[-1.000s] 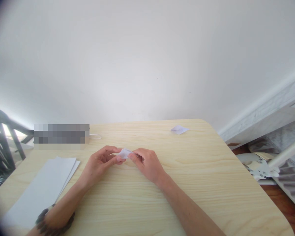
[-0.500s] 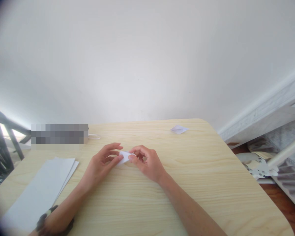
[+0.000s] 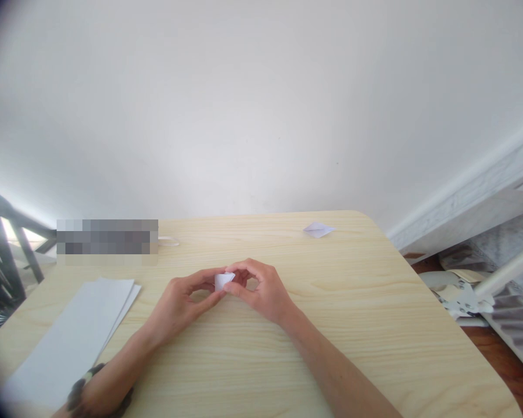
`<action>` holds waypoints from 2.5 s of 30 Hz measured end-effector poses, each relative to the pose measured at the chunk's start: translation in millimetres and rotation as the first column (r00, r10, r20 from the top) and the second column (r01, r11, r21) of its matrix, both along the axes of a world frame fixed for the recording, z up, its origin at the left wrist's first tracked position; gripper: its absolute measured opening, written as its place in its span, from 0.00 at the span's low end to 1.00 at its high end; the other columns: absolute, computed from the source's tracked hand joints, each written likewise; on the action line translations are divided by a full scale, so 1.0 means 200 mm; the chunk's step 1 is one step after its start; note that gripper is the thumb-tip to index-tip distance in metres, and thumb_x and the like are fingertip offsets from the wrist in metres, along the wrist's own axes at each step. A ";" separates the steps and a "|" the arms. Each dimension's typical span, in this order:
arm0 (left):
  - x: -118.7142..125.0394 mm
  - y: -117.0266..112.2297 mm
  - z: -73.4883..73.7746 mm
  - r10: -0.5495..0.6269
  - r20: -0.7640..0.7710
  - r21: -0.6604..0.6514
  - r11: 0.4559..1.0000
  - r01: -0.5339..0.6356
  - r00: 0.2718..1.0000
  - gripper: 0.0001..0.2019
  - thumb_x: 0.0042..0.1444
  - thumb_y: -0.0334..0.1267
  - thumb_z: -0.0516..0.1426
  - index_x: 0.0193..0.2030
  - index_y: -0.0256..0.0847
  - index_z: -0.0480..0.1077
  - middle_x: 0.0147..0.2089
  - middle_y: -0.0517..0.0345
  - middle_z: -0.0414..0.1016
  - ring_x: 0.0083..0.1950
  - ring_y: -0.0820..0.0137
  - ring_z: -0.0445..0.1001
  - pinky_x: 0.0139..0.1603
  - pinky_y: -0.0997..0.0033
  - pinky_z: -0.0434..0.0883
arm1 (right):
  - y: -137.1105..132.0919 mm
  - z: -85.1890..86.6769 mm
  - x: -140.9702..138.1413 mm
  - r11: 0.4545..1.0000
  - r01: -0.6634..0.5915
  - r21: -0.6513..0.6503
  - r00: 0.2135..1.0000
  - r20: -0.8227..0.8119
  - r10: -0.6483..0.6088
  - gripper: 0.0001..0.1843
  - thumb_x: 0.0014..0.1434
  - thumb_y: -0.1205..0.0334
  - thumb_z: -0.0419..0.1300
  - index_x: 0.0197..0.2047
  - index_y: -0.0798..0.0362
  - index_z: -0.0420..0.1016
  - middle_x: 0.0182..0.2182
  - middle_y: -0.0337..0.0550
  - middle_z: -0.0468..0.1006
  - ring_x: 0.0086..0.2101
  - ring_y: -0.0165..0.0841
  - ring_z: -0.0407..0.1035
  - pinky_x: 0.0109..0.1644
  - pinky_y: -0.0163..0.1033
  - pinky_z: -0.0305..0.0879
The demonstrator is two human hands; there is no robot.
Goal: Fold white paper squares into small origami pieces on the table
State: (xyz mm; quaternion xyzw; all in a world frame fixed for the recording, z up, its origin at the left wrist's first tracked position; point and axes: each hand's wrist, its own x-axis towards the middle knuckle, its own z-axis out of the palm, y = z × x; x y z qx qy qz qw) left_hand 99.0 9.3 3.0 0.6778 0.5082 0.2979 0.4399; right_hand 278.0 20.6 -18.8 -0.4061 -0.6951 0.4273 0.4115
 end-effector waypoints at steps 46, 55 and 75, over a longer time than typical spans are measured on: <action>0.03 -0.02 -0.02 0.047 0.268 -0.032 0.999 -0.040 0.962 0.20 0.51 0.39 0.56 0.52 0.40 0.65 0.56 0.54 0.67 0.53 0.64 0.68 0.56 0.65 0.64 | -0.03 -0.03 -0.06 0.975 0.169 0.148 0.949 0.242 -0.201 0.07 0.51 0.68 0.54 0.36 0.53 0.67 0.24 0.37 0.71 0.23 0.27 0.63 0.27 0.31 0.59; 0.04 -0.01 0.01 0.079 0.413 -0.278 0.960 0.043 0.907 0.17 0.56 0.41 0.51 0.50 0.35 0.67 0.49 0.51 0.73 0.50 0.65 0.70 0.54 0.67 0.64 | -0.04 -0.01 -0.06 0.799 -0.005 0.601 0.805 0.476 -0.354 0.09 0.52 0.68 0.52 0.22 0.54 0.63 0.18 0.38 0.67 0.22 0.28 0.59 0.29 0.35 0.49; 0.01 0.00 -0.01 0.087 0.434 -0.320 0.945 0.063 0.897 0.15 0.52 0.38 0.56 0.47 0.39 0.70 0.44 0.55 0.75 0.48 0.65 0.69 0.51 0.69 0.63 | -0.03 -0.02 -0.05 0.700 -0.014 0.714 0.768 0.456 -0.450 0.11 0.55 0.68 0.51 0.22 0.54 0.63 0.17 0.36 0.67 0.20 0.27 0.57 0.28 0.37 0.44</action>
